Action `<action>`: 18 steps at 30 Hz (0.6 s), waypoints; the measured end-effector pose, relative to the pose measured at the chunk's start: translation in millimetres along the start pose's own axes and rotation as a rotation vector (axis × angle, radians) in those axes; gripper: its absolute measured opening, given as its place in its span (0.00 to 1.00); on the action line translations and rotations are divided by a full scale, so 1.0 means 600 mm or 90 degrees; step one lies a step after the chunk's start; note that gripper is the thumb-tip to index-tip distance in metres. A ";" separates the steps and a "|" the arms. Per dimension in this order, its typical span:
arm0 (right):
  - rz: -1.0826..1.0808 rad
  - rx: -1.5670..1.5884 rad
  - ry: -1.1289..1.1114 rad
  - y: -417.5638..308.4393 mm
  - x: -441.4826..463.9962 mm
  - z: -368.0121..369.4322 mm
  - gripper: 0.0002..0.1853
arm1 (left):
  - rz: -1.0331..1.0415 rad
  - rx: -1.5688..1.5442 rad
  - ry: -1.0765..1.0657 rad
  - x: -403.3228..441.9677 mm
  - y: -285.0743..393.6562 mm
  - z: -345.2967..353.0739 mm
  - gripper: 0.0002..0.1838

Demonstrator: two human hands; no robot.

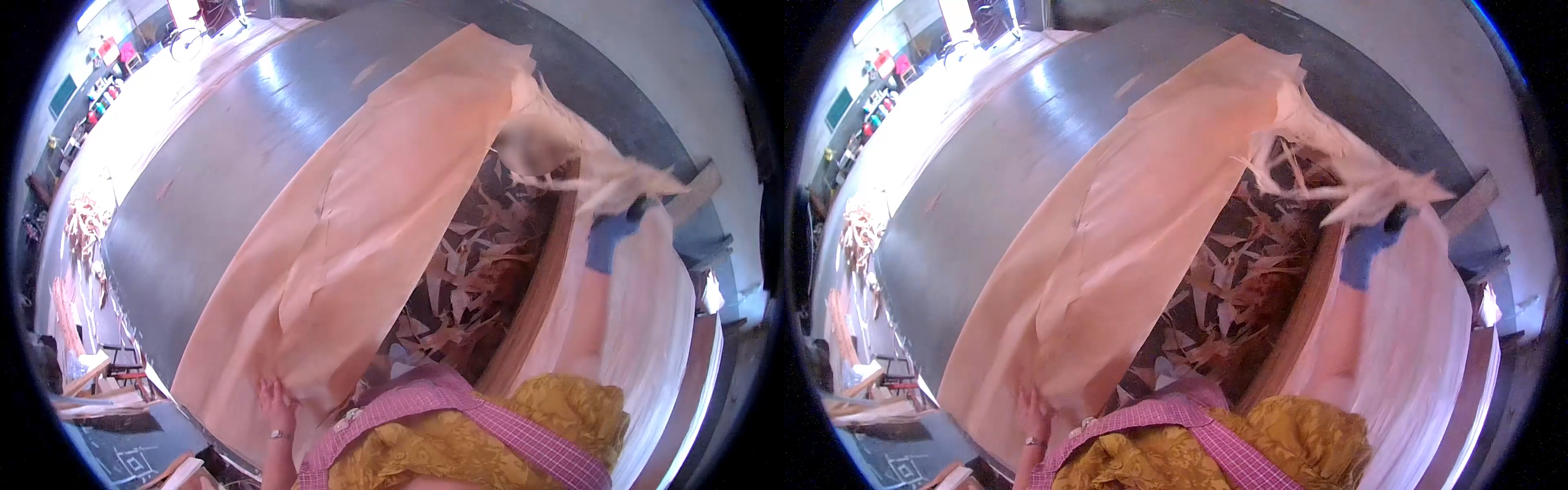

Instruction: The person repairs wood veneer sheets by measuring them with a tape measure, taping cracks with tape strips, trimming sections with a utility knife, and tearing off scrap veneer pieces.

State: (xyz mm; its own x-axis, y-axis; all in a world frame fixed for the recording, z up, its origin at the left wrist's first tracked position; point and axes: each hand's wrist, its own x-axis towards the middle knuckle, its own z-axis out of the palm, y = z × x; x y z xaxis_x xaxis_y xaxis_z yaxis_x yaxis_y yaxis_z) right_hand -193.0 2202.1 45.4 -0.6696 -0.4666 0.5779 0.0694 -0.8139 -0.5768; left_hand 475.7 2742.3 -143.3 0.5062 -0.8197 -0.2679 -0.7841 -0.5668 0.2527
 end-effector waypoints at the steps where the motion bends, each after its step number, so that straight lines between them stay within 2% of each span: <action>1: 0.015 -0.024 0.011 -0.018 -0.031 -0.049 0.21 | 0.007 0.008 0.003 0.001 0.001 -0.003 0.53; 3: 0.043 -0.125 -0.007 -0.039 -0.115 -0.134 0.19 | 0.002 0.047 0.006 0.002 0.001 0.003 0.54; 6: -0.018 -0.477 -0.121 -0.065 -0.289 -0.203 0.12 | 0.019 0.094 0.021 0.000 -0.016 0.014 0.54; 7: 0.069 -0.600 -0.240 -0.093 -0.338 -0.221 0.09 | 0.028 0.104 0.030 0.002 -0.020 0.020 0.55; 9: 0.118 -0.752 -0.425 -0.107 -0.430 -0.257 0.11 | 0.018 0.103 0.010 0.000 -0.022 0.018 0.55; 11: 0.189 -0.767 -0.590 -0.122 -0.492 -0.245 0.13 | 0.017 0.085 0.002 0.000 -0.017 0.010 0.56; 12: 0.172 -0.814 -0.684 -0.139 -0.513 -0.216 0.14 | 0.026 0.067 0.000 0.000 -0.018 0.008 0.56; 14: 0.227 -0.840 -0.899 -0.124 -0.547 -0.226 0.19 | 0.042 0.038 0.003 0.009 -0.018 0.012 0.56; 16: 0.379 -0.737 -1.050 -0.114 -0.551 -0.225 0.21 | 0.044 0.017 0.008 0.009 -0.022 0.016 0.55; 18: 0.434 -0.770 -1.090 -0.093 -0.511 -0.214 0.22 | 0.085 -0.020 0.007 0.011 -0.017 0.007 0.53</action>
State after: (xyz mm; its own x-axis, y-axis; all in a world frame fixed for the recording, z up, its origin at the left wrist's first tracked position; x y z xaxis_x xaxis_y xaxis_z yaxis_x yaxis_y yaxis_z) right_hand -86.6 2435.0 -173.3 0.4027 -0.8261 -0.3943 -0.8718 -0.2149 -0.4401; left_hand 485.6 2743.2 -151.5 0.4019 -0.8890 -0.2193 -0.8332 -0.4544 0.3151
